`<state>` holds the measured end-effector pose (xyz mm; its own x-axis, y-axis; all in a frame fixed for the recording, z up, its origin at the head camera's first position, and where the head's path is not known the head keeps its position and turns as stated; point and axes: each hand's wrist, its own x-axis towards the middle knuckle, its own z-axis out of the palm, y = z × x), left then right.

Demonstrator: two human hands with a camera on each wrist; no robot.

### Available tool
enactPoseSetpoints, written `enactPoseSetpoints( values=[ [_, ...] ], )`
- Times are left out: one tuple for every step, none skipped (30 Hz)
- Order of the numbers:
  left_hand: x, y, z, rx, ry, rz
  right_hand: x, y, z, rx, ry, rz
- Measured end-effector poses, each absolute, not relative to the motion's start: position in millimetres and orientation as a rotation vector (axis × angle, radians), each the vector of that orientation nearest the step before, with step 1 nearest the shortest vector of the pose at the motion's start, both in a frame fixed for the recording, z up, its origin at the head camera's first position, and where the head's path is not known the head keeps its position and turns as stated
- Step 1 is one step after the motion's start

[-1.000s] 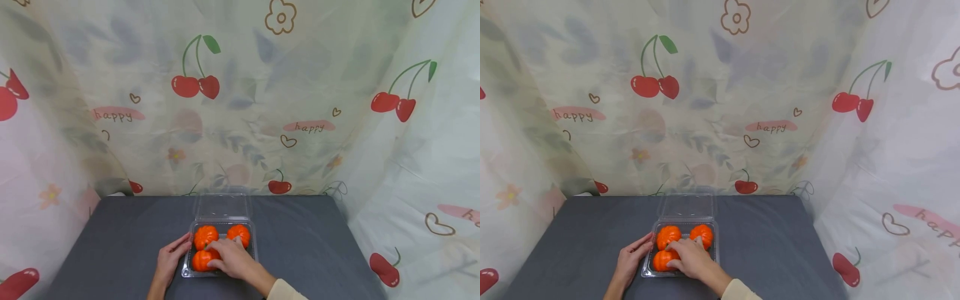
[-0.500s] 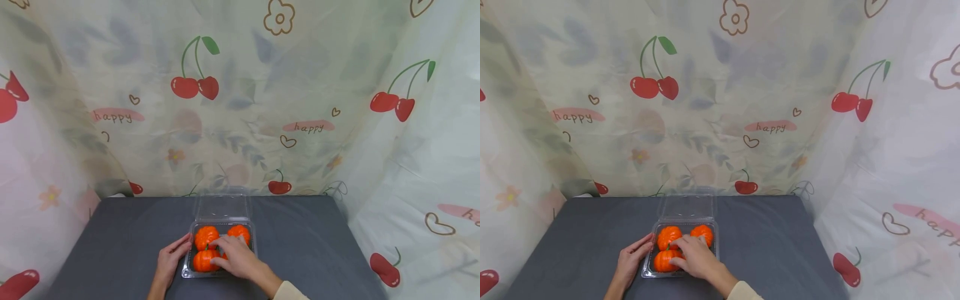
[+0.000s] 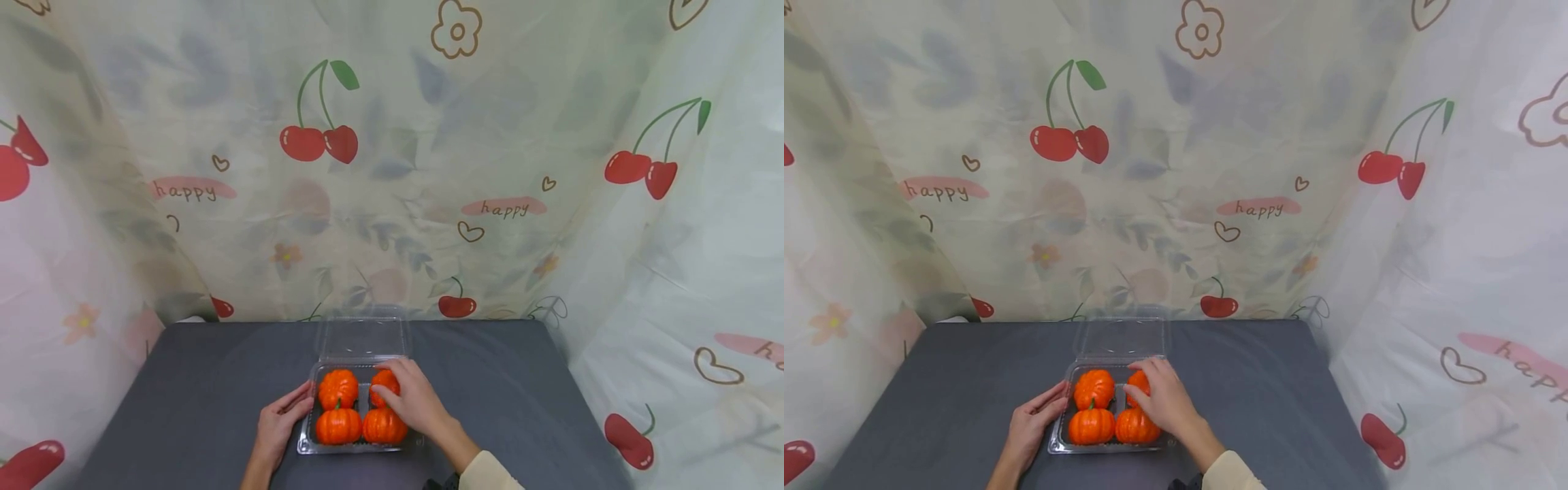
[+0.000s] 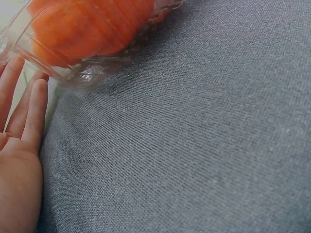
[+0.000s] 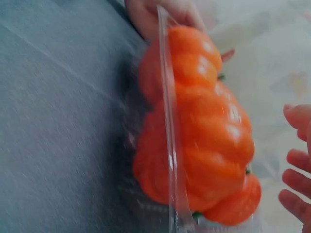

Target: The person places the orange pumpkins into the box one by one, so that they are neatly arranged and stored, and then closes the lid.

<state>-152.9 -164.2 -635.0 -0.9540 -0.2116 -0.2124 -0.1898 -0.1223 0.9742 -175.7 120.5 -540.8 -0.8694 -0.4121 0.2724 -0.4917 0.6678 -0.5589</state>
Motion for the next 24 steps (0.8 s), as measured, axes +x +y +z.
enactPoseSetpoints(
  values=[
    [-153, -164, -635, 0.472, -2.068, -2.293, -178, 123, -542, 0.734, -2.736, 0.978],
    [-153, -164, -635, 0.472, -2.067, -2.293, -181, 125, -544, 0.713, -2.722, 0.976],
    [-153, -164, -635, 0.472, -2.065, -2.290, -183, 127, -545, 0.689, -2.709, 0.978],
    [-153, -164, -635, 0.471, -2.063, -2.289, -186, 129, -547, 0.658, -2.699, 0.984],
    [-153, -164, -635, 0.473, -2.061, -2.292, -189, 132, -548, 0.626, -2.692, 1.001],
    [-153, -164, -635, 0.474, -2.062, -2.294, -192, 134, -551, 0.585, -2.688, 1.023],
    [-153, -164, -635, 0.476, -2.059, -2.298, -195, 137, -553, 0.542, -2.686, 1.051],
    [-153, -164, -635, 0.479, -2.060, -2.300, -197, 140, -555, 0.496, -2.689, 1.079],
    [-153, -164, -635, 0.481, -2.060, -2.302, -200, 142, -558, 0.459, -2.685, 1.113],
    [-153, -164, -635, 0.483, -2.062, -2.305, -202, 145, -560, 0.424, -2.679, 1.159],
    [-153, -164, -634, 0.487, -2.064, -2.306, -205, 147, -563, 0.390, -2.678, 1.200],
    [-153, -164, -635, 0.488, -2.065, -2.306, -207, 149, -565, 0.359, -2.680, 1.241],
    [-154, -164, -635, 0.490, -2.065, -2.306, -209, 152, -568, 0.327, -2.686, 1.276],
    [-154, -163, -635, 0.489, -2.065, -2.306, -210, 154, -570, 0.300, -2.693, 1.311],
    [-154, -163, -635, 0.489, -2.067, -2.305, -211, 156, -573, 0.276, -2.698, 1.345],
    [-154, -163, -635, 0.488, -2.066, -2.304, -212, 158, -575, 0.250, -2.707, 1.377],
    [-154, -163, -635, 0.485, -2.065, -2.303, -213, 159, -577, 0.226, -2.723, 1.393],
    [-154, -163, -636, 0.481, -2.063, -2.301, -213, 161, -579, 0.211, -2.735, 1.408],
    [-153, -163, -636, 0.479, -2.064, -2.299, -214, 162, -581, 0.195, -2.751, 1.411],
    [-153, -164, -635, 0.478, -2.066, -2.297, -214, 164, -583, 0.187, -2.762, 1.416],
    [-153, -164, -635, 0.480, -2.068, -2.294, -214, 165, -585, 0.188, -2.766, 1.411],
    [-153, -164, -635, 0.481, -2.068, -2.294, -215, 166, -587, 0.191, -2.771, 1.405],
    [-153, -163, -635, 0.482, -2.070, -2.292, -216, 166, -589, 0.192, -2.777, 1.395],
    [-153, -163, -635, 0.484, -2.071, -2.290, -216, 167, -591, 0.199, -2.780, 1.383]
  ],
)
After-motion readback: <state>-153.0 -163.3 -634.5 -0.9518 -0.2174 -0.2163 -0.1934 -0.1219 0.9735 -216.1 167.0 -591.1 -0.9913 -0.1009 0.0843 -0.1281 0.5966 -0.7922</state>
